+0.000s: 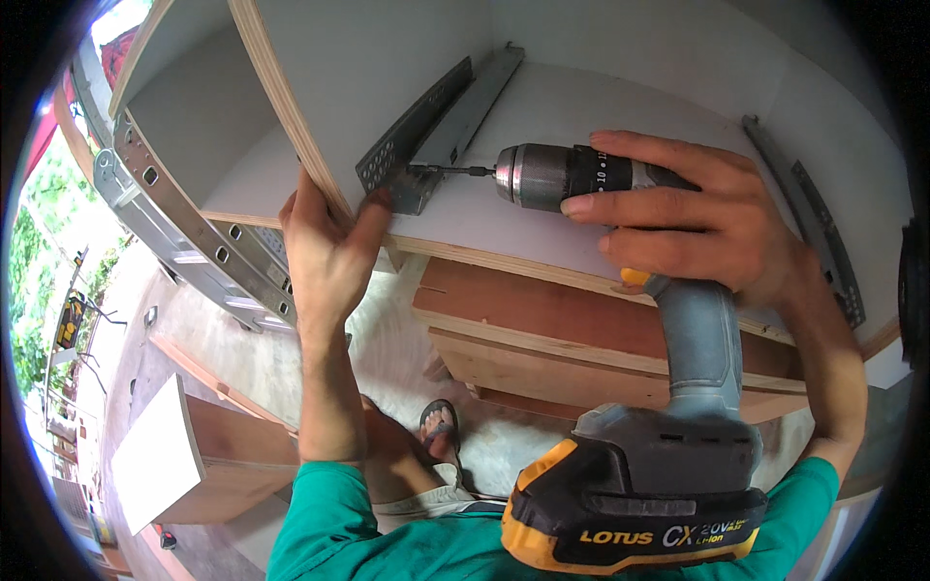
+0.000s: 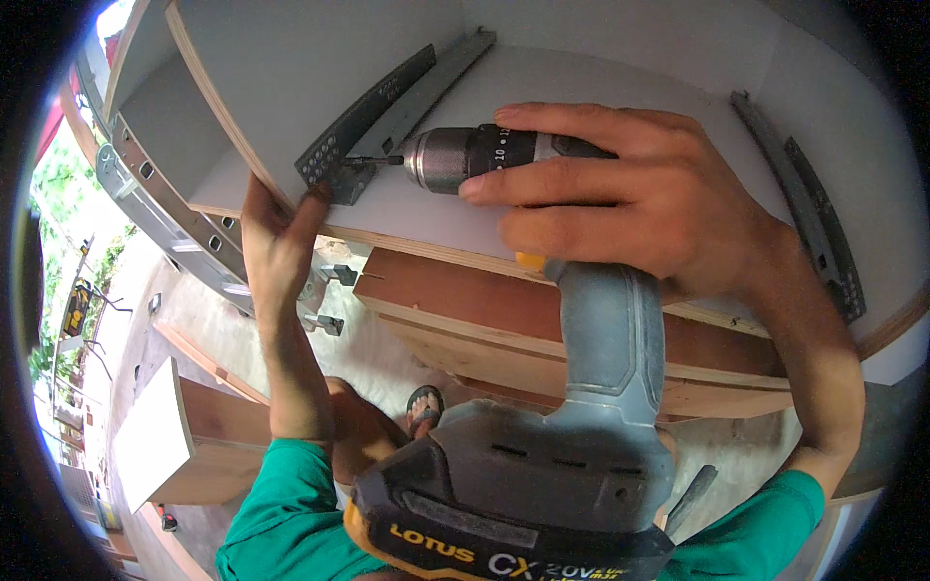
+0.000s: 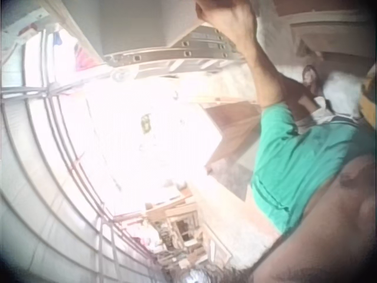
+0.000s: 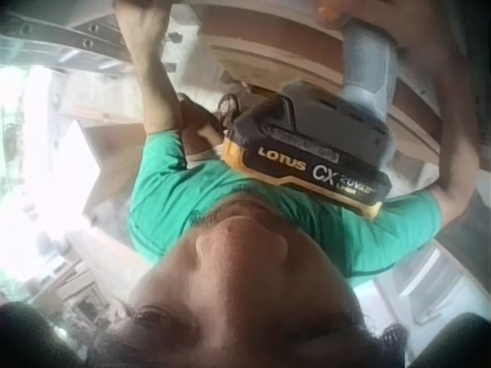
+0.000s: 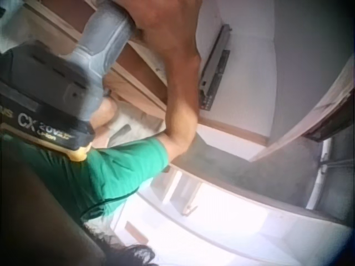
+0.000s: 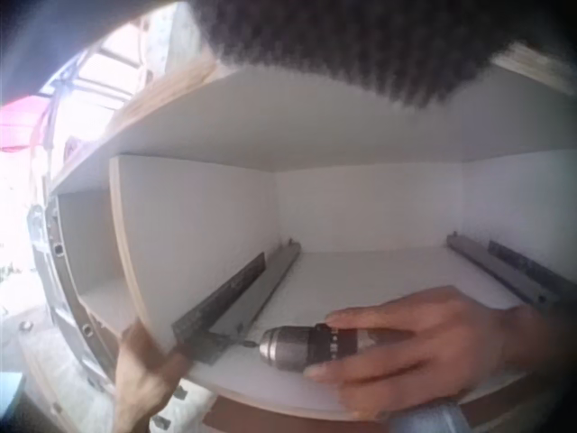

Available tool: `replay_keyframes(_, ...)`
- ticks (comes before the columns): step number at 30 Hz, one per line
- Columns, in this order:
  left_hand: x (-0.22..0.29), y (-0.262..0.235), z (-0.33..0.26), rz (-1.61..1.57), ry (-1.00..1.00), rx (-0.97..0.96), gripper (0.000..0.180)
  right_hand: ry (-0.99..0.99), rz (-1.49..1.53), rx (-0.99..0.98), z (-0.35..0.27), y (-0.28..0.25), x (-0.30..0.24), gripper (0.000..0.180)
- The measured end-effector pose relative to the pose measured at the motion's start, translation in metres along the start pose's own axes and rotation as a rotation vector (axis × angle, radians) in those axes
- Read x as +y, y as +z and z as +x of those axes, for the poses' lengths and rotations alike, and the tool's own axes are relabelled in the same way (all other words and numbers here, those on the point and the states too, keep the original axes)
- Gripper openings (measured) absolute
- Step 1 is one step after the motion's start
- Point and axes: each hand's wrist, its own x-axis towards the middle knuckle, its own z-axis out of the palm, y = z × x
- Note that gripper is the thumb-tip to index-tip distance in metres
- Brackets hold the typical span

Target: The person uses a cordless drill to attach metal drawer slides to the interior sides of a wooden cabinet. They position each slide, align it with pre-drilled holes, and drive screws to secure it in place.

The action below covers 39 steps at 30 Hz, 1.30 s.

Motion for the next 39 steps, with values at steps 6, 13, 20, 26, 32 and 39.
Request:
replay_keyframes(6, -0.003, -0.001, 0.0, 0.026, 0.007, 0.014, 0.034, 0.039, 0.031, 0.055, 0.0, 0.01, -0.005, 0.034)
replay_keyframes(13, -0.003, -0.001, 0.0, 0.004, 0.003, 0.008, 0.036, 0.035, -0.004, 0.068, 0.001, 0.011, -0.011, 0.031)
replay_keyframes(20, -0.004, 0.0, -0.001, -0.011, 0.002, 0.016, 0.035, 0.046, -0.018, 0.081, 0.003, 0.016, -0.013, 0.029)
replay_keyframes(26, -0.004, 0.0, -0.001, 0.023, 0.008, 0.013, 0.035, 0.041, -0.031, 0.069, 0.006, 0.015, -0.014, 0.028)
replay_keyframes(32, -0.002, 0.001, -0.001, -0.002, 0.028, 0.007, 0.034, 0.041, -0.022, 0.093, 0.004, 0.019, -0.014, 0.026)
replay_keyframes(39, -0.003, 0.0, -0.001, 0.012, 0.011, 0.013, 0.034, 0.028, -0.023, 0.099, 0.004, 0.018, -0.013, 0.025)
